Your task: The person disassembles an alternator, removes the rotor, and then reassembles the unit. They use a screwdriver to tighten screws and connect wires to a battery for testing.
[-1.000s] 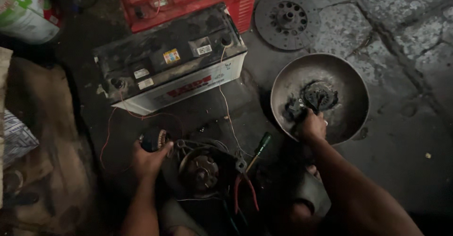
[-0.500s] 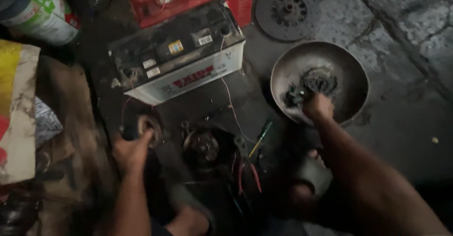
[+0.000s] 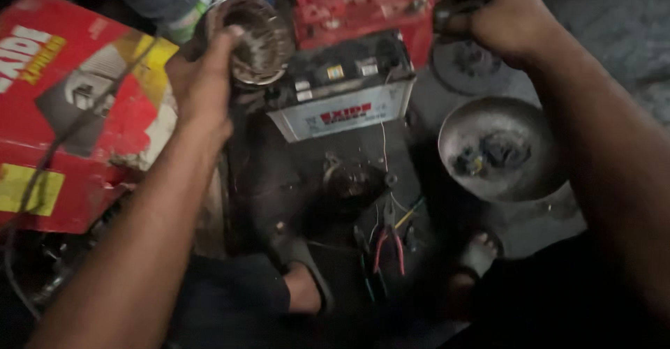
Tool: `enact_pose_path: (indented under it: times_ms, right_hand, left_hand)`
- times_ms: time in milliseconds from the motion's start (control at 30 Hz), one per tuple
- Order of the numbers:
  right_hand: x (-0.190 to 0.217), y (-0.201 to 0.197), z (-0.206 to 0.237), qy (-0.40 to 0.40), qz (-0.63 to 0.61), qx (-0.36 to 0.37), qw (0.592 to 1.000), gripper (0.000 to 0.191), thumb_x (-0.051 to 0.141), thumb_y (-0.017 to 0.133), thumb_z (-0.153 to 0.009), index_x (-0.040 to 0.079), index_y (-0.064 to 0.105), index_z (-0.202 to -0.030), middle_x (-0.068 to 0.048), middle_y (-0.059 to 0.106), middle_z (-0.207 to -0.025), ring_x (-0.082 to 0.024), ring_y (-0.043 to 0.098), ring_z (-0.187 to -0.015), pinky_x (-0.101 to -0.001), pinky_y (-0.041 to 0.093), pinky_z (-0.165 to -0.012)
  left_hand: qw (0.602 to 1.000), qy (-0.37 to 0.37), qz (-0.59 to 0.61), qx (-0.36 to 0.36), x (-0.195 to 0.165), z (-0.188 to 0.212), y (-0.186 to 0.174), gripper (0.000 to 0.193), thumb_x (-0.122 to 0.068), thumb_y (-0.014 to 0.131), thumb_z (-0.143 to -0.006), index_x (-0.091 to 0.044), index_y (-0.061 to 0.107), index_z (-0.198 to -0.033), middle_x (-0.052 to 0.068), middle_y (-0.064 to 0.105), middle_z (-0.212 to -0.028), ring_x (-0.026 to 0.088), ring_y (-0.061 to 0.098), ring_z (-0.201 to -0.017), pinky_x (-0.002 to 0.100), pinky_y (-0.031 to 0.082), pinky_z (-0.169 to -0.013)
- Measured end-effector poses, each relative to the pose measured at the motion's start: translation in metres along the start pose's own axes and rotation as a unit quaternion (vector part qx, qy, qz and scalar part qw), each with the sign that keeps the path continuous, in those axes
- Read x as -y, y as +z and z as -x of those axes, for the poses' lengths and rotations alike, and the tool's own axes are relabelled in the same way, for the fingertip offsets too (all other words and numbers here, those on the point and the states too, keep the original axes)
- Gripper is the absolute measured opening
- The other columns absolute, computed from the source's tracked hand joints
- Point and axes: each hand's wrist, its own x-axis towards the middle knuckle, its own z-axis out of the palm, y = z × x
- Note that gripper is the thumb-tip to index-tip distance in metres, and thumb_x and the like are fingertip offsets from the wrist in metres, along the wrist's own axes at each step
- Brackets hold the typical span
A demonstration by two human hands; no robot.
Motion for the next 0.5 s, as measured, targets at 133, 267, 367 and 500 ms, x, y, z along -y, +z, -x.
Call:
enact_pose_path:
  times_ms: [133,267,367,500]
  right_hand:
    - [0.085,0.003,0.011,-0.051,-0.025,0.033,0.998,0.040,0.000,0.072,-0.094,-0.005,0.063,-0.132,-0.014,0.072,-0.117,-0.024,0.076,-0.099,-0.0377,0.066,-0.080]
    - [0.098,0.021,0.041,0.040,-0.278,-0.007,0.960,0.042,0.002,0.073,-0.089,-0.001,0.065,-0.131,-0.019,0.074,-0.116,-0.030,0.078,-0.096,-0.0406,0.063,-0.086]
    - [0.077,0.025,0.053,0.053,-0.451,0.002,0.891,0.044,-0.002,0.073,-0.083,0.003,0.067,-0.127,-0.018,0.071,-0.122,-0.031,0.075,-0.106,-0.0462,0.059,-0.091]
    - [0.044,0.010,0.053,0.027,-0.525,0.029,0.850,0.038,-0.005,0.072,-0.089,0.005,0.068,-0.125,-0.017,0.070,-0.128,-0.031,0.070,-0.119,-0.0511,0.054,-0.102]
  left_hand:
    - [0.996,-0.054,0.036,0.065,-0.040,0.018,0.028,0.054,-0.030,0.081,-0.073,-0.001,0.068,-0.117,0.010,0.076,-0.101,0.021,0.075,-0.084,0.038,0.062,-0.072]
    - [0.986,0.038,0.080,0.139,-0.043,0.042,0.053,0.050,-0.027,0.079,-0.083,-0.001,0.070,-0.124,0.009,0.075,-0.112,0.019,0.072,-0.098,0.036,0.058,-0.087]
    - [0.965,-0.066,0.192,0.168,-0.030,0.051,0.064,0.041,-0.024,0.073,-0.086,-0.001,0.068,-0.120,0.011,0.074,-0.105,0.026,0.072,-0.094,0.048,0.061,-0.082]
    - [0.922,-0.165,0.287,0.198,-0.015,0.045,0.073,0.036,-0.023,0.064,-0.086,-0.003,0.065,-0.116,0.010,0.073,-0.107,0.027,0.073,-0.098,0.055,0.064,-0.082]
